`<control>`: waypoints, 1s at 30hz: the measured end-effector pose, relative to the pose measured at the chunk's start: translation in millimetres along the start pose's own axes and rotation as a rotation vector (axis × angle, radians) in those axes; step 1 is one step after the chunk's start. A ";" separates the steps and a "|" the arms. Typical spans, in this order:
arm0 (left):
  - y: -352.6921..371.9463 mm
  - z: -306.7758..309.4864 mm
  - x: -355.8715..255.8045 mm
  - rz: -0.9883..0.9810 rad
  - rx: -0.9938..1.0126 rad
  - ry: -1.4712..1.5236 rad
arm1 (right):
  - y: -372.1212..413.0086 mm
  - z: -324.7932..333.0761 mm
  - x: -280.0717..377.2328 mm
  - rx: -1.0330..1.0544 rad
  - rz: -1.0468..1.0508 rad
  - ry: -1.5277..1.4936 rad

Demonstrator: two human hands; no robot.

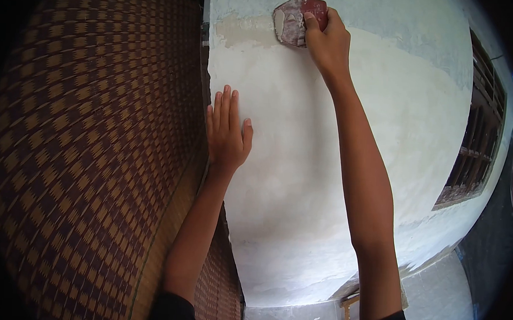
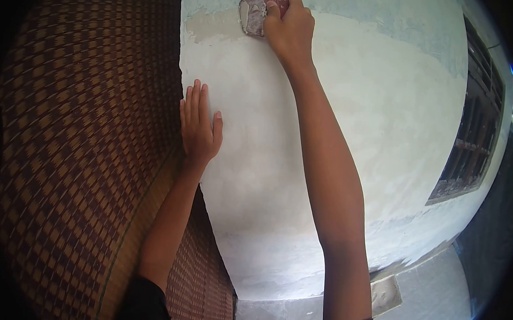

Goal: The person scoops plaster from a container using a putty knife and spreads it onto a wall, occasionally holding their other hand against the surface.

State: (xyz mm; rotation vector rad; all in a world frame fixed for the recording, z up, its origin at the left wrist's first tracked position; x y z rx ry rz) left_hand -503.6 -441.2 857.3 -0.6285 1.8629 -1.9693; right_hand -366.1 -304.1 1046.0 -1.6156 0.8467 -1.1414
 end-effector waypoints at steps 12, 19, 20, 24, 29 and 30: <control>1.4 1.4 -2.0 0.001 0.009 0.003 | -4.4 -8.4 -5.6 0.002 -0.065 0.017; 0.6 3.1 -0.5 -0.011 0.008 0.006 | -0.8 -29.9 7.2 0.083 0.105 -0.028; 0.8 2.9 -0.8 -0.011 0.008 0.005 | -4.8 -24.0 0.5 0.030 0.064 0.049; 1.9 0.5 -0.4 0.000 0.004 0.000 | -5.5 -2.4 -0.9 -0.098 -0.036 -0.076; 1.0 1.0 -0.8 -0.007 0.014 -0.007 | -0.1 -25.7 8.2 0.062 0.060 -0.050; 1.1 0.6 -0.5 -0.008 0.014 -0.007 | -6.2 -22.1 1.6 0.019 0.041 0.027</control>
Point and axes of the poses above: each hand's wrist, its own y-axis away from the middle knuckle, its own z-axis out of the back of the hand, x = y × z, the point moved 2 cm from there along -y, towards the middle knuckle, and after that the axes turned 1 degree about z, right-handed, at the moved point
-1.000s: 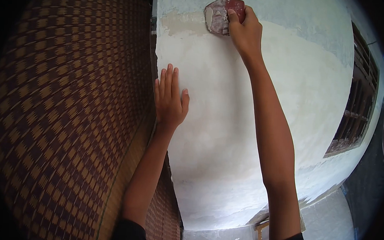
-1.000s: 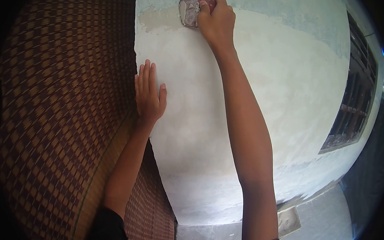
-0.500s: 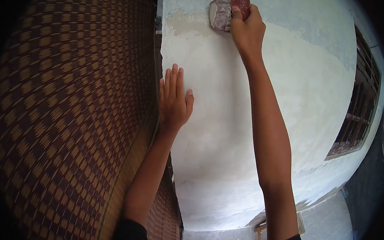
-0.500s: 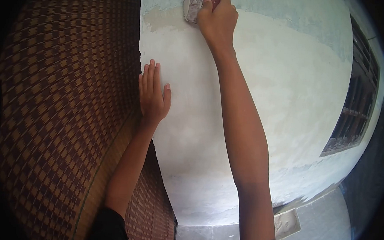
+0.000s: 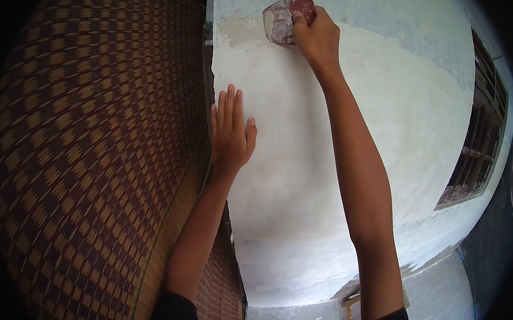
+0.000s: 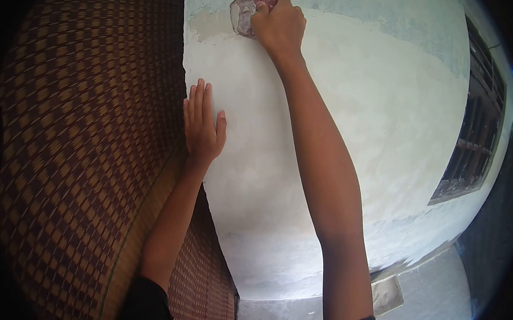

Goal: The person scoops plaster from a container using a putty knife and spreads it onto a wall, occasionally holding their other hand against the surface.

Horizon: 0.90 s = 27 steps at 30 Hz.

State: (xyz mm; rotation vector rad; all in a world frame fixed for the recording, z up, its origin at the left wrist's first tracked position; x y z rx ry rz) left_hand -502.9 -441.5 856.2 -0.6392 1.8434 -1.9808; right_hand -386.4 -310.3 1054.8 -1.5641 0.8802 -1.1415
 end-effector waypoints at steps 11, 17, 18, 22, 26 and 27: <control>0.9 1.8 1.6 0.010 -0.001 0.004 | -5.3 -6.6 -3.0 -0.021 0.003 0.007; -0.7 0.1 0.9 0.013 -0.014 -0.030 | 6.9 -16.3 18.5 0.027 0.101 -0.147; -0.7 0.6 1.3 0.006 -0.017 -0.031 | 6.8 -21.7 18.8 0.067 0.103 -0.099; -0.7 2.1 1.3 0.003 -0.011 -0.031 | 2.8 -21.4 8.8 0.074 0.092 0.028; -0.5 0.5 0.9 0.009 -0.011 -0.031 | 3.5 5.1 8.2 -0.028 -0.121 -0.192; 0.1 0.1 0.5 0.015 -0.009 -0.013 | 4.0 2.2 9.4 -0.030 -0.121 -0.191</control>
Point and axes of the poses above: each hand's wrist, its own y-axis away from the middle knuckle, its own z-axis out of the back of the hand, x = y × z, the point moved 2 cm from there along -y, towards the middle knuckle, and after that the axes turned 1 degree about z, right-handed, at the moved point
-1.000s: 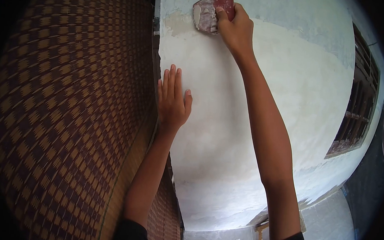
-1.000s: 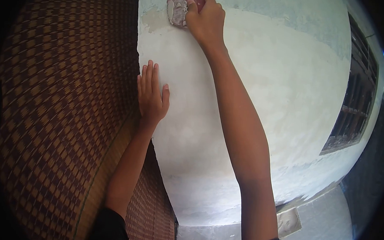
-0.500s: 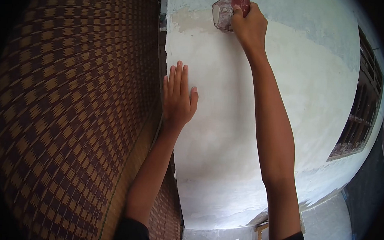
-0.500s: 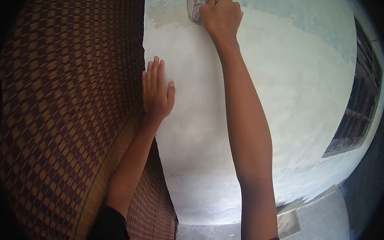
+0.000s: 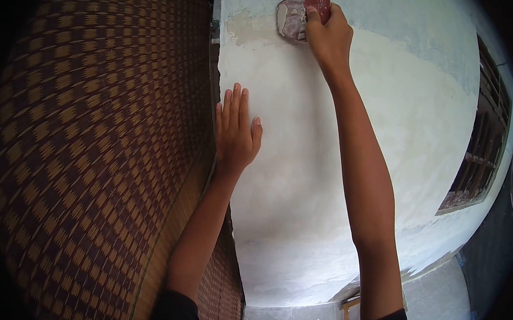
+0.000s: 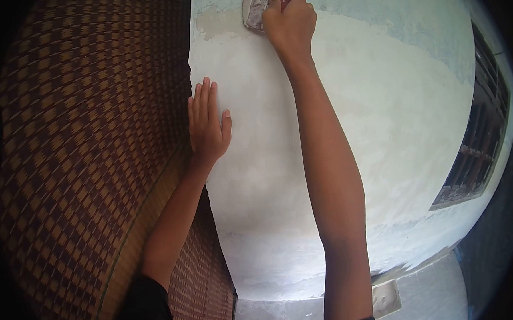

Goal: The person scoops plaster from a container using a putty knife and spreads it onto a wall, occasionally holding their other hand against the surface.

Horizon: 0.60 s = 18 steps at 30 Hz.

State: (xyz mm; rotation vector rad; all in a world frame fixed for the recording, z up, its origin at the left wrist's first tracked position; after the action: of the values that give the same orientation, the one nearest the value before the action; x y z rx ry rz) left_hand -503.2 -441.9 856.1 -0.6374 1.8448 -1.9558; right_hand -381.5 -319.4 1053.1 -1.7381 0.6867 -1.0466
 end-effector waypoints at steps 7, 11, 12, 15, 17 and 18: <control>-0.2 0.4 1.7 -0.008 0.011 0.021 | -4.7 -33.4 1.7 0.122 0.199 0.199; 0.5 -0.4 -0.5 -0.001 0.013 0.012 | -8.8 -12.3 -5.3 0.011 0.187 0.201; 0.8 -0.7 -1.1 -0.001 0.006 0.006 | -4.5 -12.2 -1.1 0.013 0.187 0.200; -0.8 -0.5 0.2 -0.006 0.000 0.001 | 2.6 -25.2 10.7 0.056 0.253 0.143; 0.1 -0.5 0.7 -0.009 0.006 0.005 | 3.8 -37.7 2.2 0.061 0.295 0.186; 0.0 0.2 1.4 -0.013 0.006 0.014 | 2.2 -41.9 1.4 0.018 0.348 0.308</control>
State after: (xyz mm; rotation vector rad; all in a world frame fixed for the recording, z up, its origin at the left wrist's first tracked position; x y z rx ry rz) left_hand -504.3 -442.8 856.2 -0.6368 1.8467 -1.9788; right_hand -417.7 -339.9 1058.8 -1.3877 1.1250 -1.0761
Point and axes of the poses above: each hand's wrist, its own y-axis away from the middle knuckle, its own z-axis out of the back of the hand, x = y × z, the point moved 2 cm from there along -y, towards the middle knuckle, and after that the axes turned 1 degree about z, right-handed, at the moved point
